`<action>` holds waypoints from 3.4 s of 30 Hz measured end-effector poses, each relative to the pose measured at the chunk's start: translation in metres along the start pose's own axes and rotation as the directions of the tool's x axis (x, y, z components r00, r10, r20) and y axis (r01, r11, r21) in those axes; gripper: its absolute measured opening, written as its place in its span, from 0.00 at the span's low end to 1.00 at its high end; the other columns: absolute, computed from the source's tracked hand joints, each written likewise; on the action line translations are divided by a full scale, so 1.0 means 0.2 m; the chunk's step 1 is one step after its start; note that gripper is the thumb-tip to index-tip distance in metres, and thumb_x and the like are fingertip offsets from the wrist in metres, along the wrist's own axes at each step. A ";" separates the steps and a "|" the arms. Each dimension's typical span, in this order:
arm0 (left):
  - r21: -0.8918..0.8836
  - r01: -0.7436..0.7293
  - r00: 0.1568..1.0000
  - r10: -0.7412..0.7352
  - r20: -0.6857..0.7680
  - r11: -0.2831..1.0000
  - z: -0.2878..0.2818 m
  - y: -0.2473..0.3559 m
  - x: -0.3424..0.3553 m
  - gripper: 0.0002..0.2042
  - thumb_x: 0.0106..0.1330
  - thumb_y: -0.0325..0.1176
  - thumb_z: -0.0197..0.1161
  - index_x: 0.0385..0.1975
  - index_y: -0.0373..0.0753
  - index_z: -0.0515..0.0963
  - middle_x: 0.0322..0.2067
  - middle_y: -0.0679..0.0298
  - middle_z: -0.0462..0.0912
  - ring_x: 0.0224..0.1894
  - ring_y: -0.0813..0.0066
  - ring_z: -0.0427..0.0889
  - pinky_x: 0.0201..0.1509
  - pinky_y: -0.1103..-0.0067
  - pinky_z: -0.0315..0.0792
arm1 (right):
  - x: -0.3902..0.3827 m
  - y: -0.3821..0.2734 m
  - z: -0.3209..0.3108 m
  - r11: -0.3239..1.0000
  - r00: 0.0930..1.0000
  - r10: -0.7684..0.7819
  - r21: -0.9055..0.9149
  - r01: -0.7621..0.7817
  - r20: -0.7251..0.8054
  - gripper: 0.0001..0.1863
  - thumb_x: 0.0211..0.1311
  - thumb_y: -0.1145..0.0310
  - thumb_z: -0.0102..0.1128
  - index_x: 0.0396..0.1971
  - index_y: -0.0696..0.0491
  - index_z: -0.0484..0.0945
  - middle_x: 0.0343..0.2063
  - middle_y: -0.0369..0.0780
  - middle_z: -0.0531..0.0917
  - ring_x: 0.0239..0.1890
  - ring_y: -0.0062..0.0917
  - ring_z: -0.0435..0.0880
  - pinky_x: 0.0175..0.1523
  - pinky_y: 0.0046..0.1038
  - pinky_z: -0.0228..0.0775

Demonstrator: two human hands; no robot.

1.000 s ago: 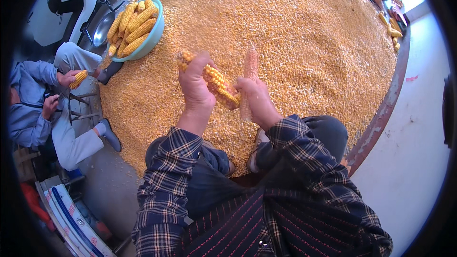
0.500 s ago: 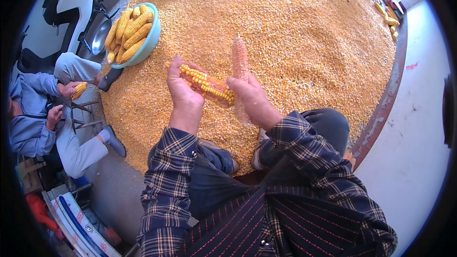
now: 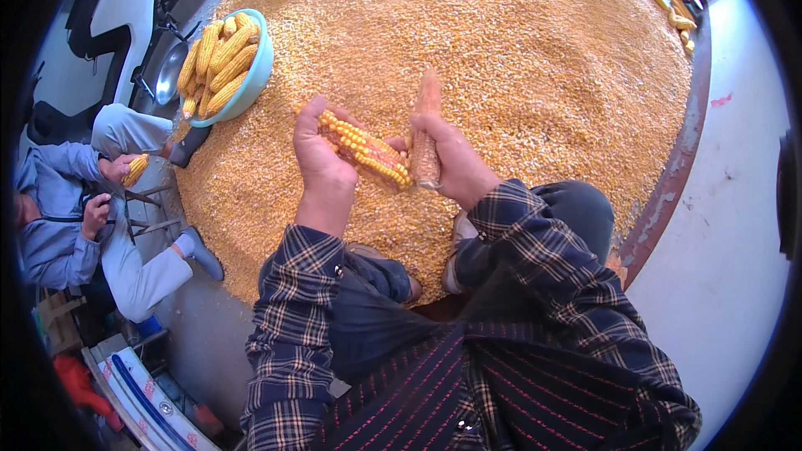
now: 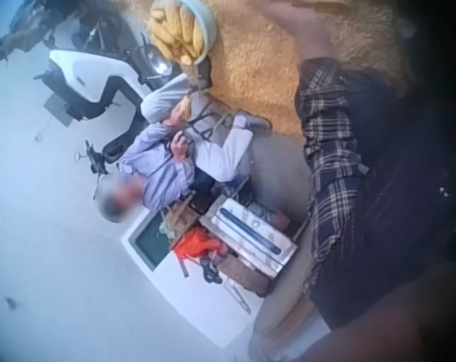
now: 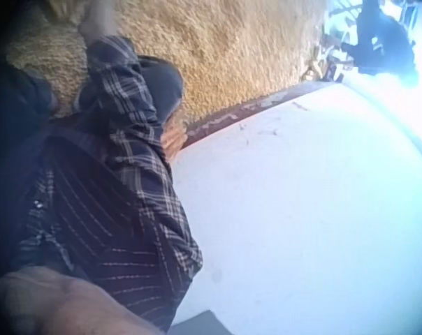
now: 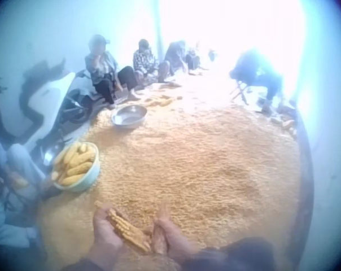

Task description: The person sits on the floor and shells corn cobs by hand, rubbing kernels off into a large pile. They handle multiple cobs one at a time, rotating them to remove kernels and placing the stripped cobs aside.

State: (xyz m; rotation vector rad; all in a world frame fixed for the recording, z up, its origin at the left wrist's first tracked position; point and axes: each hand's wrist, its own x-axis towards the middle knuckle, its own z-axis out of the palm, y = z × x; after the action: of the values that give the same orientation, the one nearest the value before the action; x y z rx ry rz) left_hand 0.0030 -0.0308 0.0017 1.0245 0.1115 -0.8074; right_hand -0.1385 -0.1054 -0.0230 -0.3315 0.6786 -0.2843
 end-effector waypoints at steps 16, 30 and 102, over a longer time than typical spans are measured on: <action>0.087 -0.098 0.994 0.094 0.049 0.991 0.05 -0.08 -0.02 0.09 0.55 0.31 0.64 0.27 0.43 0.68 0.22 0.68 0.73 0.25 0.78 0.74 0.32 0.79 0.71 | 0.13 0.06 -0.13 0.976 0.999 -0.053 -0.211 0.050 -0.009 0.18 0.59 0.64 0.51 0.41 0.64 0.71 0.31 0.45 0.80 0.28 0.25 0.80 0.34 0.26 0.73; 0.000 -0.156 0.974 0.154 -0.166 0.988 0.00 -0.06 0.07 0.12 0.56 0.42 0.62 0.30 0.43 0.69 0.25 0.68 0.73 0.28 0.74 0.74 0.36 0.74 0.70 | 0.08 0.10 -0.06 0.841 0.919 -0.389 -0.428 0.331 -0.055 0.14 0.59 0.67 0.52 0.40 0.60 0.69 0.30 0.39 0.78 0.31 0.23 0.77 0.37 0.27 0.72; 0.048 -0.039 0.970 0.050 -0.237 0.998 0.01 0.05 0.10 0.23 0.56 0.46 0.63 0.45 0.39 0.68 0.40 0.61 0.74 0.44 0.63 0.74 0.52 0.63 0.68 | 0.02 0.14 0.05 0.840 0.894 -0.445 -0.320 0.439 0.057 0.15 0.59 0.68 0.56 0.43 0.58 0.68 0.34 0.36 0.77 0.35 0.19 0.74 0.38 0.22 0.67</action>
State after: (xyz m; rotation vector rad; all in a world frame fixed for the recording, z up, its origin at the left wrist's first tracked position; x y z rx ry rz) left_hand 0.0230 -0.0410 0.0015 1.1585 0.2759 -0.6462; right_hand -0.1245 -0.0787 -0.0297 -0.8104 0.6625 -0.6215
